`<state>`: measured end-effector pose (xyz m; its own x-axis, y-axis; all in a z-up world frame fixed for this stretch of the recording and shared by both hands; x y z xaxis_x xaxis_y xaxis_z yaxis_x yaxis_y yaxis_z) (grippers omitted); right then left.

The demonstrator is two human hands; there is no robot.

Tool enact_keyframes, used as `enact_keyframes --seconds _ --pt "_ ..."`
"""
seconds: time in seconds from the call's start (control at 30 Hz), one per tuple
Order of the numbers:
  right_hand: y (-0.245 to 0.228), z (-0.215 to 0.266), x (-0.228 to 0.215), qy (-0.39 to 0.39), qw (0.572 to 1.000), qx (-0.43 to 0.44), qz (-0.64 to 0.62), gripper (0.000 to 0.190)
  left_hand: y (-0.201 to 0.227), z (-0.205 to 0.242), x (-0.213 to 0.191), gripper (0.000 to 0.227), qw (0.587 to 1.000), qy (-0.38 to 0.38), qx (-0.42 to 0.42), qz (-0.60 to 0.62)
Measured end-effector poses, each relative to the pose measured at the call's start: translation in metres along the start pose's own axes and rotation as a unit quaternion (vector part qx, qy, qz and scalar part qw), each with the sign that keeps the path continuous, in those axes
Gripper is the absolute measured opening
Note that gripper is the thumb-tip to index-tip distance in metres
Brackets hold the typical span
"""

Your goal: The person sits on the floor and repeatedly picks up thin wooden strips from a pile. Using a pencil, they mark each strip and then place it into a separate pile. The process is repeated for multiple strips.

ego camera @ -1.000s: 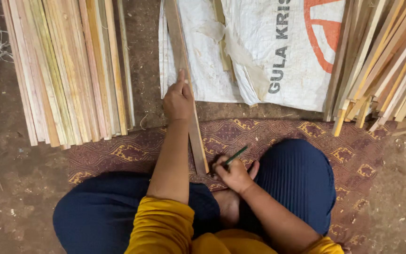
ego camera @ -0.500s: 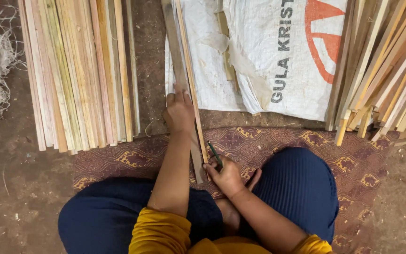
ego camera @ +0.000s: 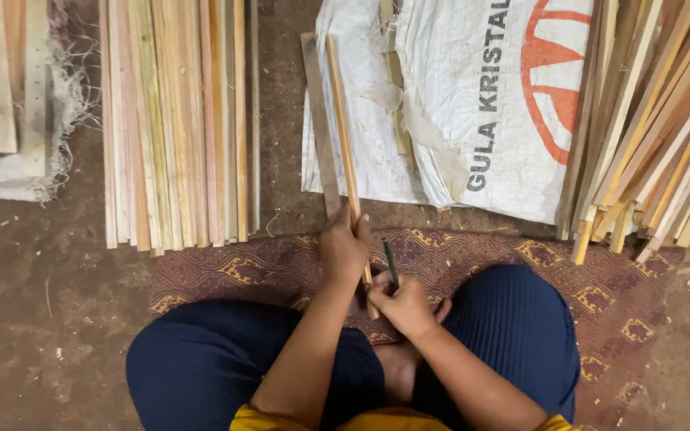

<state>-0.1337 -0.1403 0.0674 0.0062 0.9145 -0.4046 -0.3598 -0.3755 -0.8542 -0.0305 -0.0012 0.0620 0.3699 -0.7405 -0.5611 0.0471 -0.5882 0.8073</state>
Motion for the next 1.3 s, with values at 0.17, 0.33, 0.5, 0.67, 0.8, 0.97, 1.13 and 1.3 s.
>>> enact_keyframes --seconds 0.17,0.33,0.5,0.67,0.8,0.97,1.13,1.3 --pt "-0.025 -0.026 -0.007 -0.006 0.980 0.027 -0.198 0.005 -0.017 -0.001 -0.026 0.049 0.857 -0.113 -0.344 0.367" --pt "-0.072 -0.091 -0.001 0.022 0.982 0.004 -0.186 0.019 -0.028 0.010 -0.023 0.053 0.809 -0.140 -0.366 0.438" --pt "-0.111 -0.133 0.015 0.030 0.984 0.007 -0.177 0.028 -0.016 0.023 -0.043 0.062 0.804 -0.161 -0.343 0.459" --pt "-0.156 -0.157 0.039 -0.001 0.972 -0.012 -0.235 0.018 -0.009 0.023 -0.093 0.057 0.812 -0.149 -0.340 0.450" --pt "-0.208 -0.193 0.051 0.009 0.968 -0.028 -0.247 0.020 -0.013 0.028 -0.144 0.057 0.836 -0.180 -0.342 0.390" --pt "-0.260 -0.227 0.099 -0.016 0.968 -0.047 -0.246 0.018 -0.053 -0.002 -0.182 0.045 0.942 -0.109 -0.195 0.250" --pt "-0.239 -0.295 0.172 -0.026 0.974 -0.087 -0.207 0.016 -0.042 -0.034 -0.218 0.035 1.000 0.026 -0.008 -0.003" --pt "-0.233 -0.290 0.200 0.019 0.987 -0.023 -0.157 0.041 -0.064 -0.047 -0.201 0.027 0.991 -0.036 -0.106 -0.069"
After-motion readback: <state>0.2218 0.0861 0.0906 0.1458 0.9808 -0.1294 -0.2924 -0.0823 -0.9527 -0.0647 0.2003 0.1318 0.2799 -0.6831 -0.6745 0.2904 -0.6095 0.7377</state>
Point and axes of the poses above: each hand's wrist, its own z-axis away from the middle knuckle, its own x-axis out of the palm, y = z × x, the point moved 7 cm from there along -z, towards the middle knuckle
